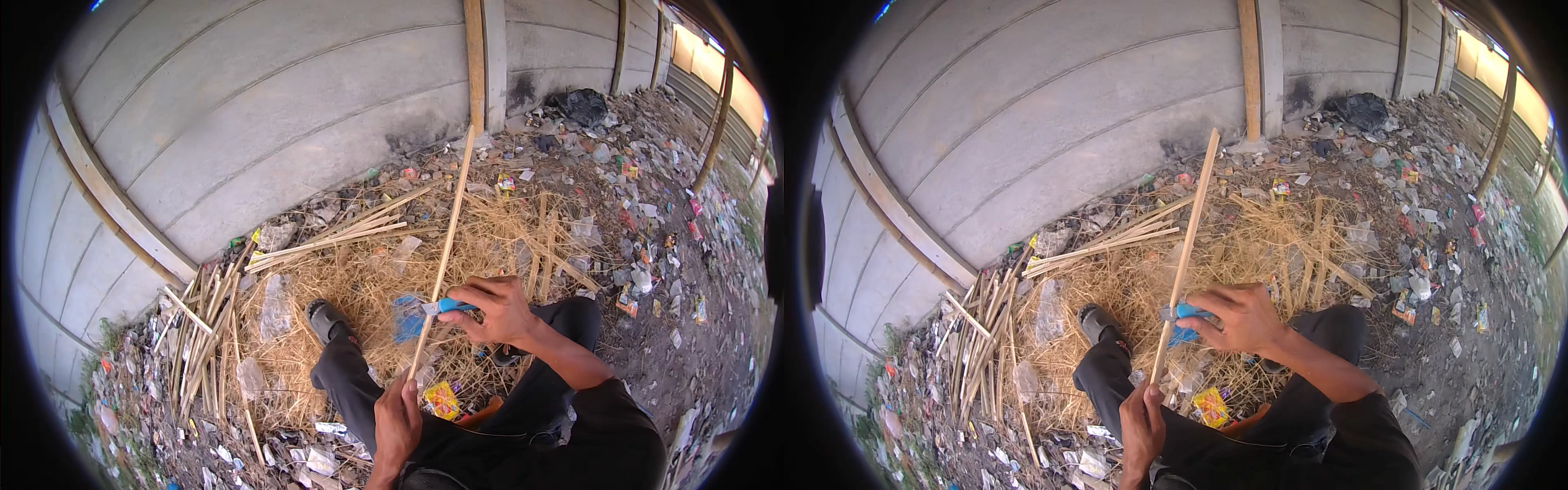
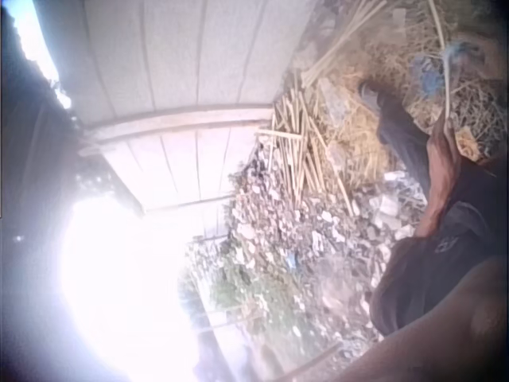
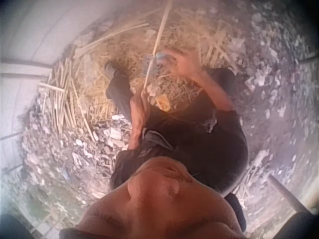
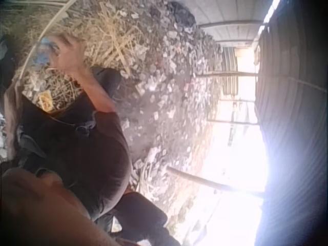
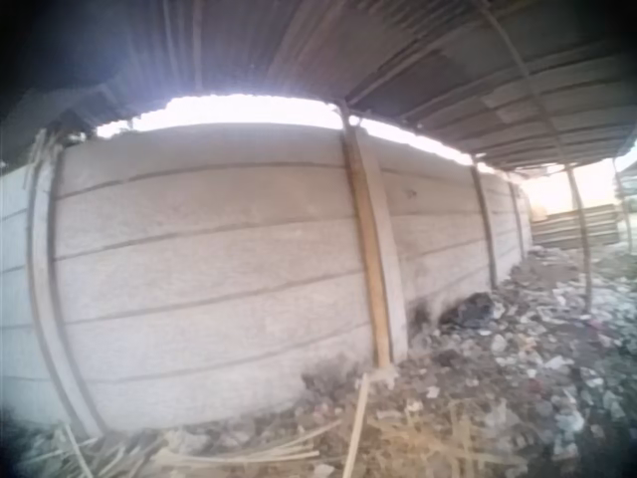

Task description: The person sits on the ground and uses a knife to shave a long bamboo strip, removing thin layers from its surface. The person holds the strip with one hand and scrapes the knife along it with the other, occasionally rotating the strip to work on different sides.

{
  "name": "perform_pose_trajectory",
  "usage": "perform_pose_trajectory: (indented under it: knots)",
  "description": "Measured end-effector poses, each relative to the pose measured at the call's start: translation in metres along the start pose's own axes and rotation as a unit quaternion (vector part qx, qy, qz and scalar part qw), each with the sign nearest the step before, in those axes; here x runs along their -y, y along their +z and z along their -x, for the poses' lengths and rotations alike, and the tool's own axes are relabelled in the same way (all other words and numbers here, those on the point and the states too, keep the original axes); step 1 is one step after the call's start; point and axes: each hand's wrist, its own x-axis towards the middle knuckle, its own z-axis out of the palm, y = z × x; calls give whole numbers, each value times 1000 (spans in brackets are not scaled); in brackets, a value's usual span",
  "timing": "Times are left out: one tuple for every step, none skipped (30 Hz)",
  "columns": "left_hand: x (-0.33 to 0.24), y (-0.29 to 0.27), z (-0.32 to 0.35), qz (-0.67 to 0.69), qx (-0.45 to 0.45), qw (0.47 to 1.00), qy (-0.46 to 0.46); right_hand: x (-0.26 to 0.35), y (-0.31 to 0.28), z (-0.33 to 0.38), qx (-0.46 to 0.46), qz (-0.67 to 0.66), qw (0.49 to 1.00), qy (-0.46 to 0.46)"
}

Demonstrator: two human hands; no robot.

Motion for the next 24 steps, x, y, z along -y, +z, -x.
perform_pose_trajectory:
  knots:
    - [0, -1, 1, 4, -6, 1000, 3, -2, 2, -2, -15, -1, 1000, -6]
    - [-1, -2, 2, 7, -12, 1000, 7, -2, 1, -5, -9, 3, 1000, -12]
    - [-2, -3, 3, 12, -17, 1000, 11, -2, -1, -7, -2, 9, 1000, -18]
    - [-3, -5, 1, 6, -24, 999, 20, -2, -3, -10, 5, 15, 1000, -23]
    - [-5, -7, -1, 0, -31, 999, 29, -2, -4, -14, 13, 20, 1000, -17]
    - [-6, -9, -3, -8, -39, 999, 38, -1, -5, -18, 21, 23, 999, -11]
    - [-5, -9, -3, -5, -45, 998, 37, -1, -5, -21, 29, 27, 999, -5]
    - [-2, -8, -2, -2, -52, 998, 37, -1, -4, -23, 24, 28, 999, -14]
    - [-2, -8, -3, 2, -57, 998, 40, -3, -4, -23, 17, 32, 999, -23]
    - [-4, -9, -3, -4, -44, 998, 34, -5, -4, -24, 10, 36, 999, -32]
    - [-7, -12, -2, -10, -31, 999, 29, -15, -5, -27, -25, 31, 999, 8]
    - [-8, -15, 1, -19, -22, 999, 21, -30, -5, -35, -59, 20, 997, 46]
    - [0, -14, 10, -21, -15, 1000, 17, -43, -15, -47, -71, 24, 992, 106]
    - [11, -9, 24, -17, -4, 1000, 21, -56, -31, -59, -83, 33, 982, 165]
    - [12, -8, 29, -18, 4, 1000, 23, -65, -47, -73, -77, 51, 966, 243]
    - [14, -11, 29, -14, 1, 1000, 18, -70, -50, -78, -80, 60, 973, 207]
    - [13, -15, 32, -7, 7, 1000, 6, -75, -51, -75, -78, 72, 978, 178]
    - [12, -18, 34, 0, 12, 1000, -6, -79, -52, -72, -75, 83, 983, 149]
    - [9, -18, 31, -4, 9, 1000, -5, -81, -52, -71, -61, 90, 982, 156]
    - [12, -19, 32, -14, 2, 1000, 9, -79, -50, -76, -48, 92, 982, 158]
    - [17, -20, 30, -26, -4, 999, 29, -78, -50, -82, -40, 96, 982, 159]
    - [21, -20, 29, -39, -10, 998, 48, -86, -51, -85, -58, 117, 974, 184]
    - [23, -21, 31, -44, -9, 998, 45, -101, -50, -86, -76, 138, 965, 209]
    - [27, -22, 38, -51, -7, 998, 39, -119, -50, -87, -93, 155, 955, 235]
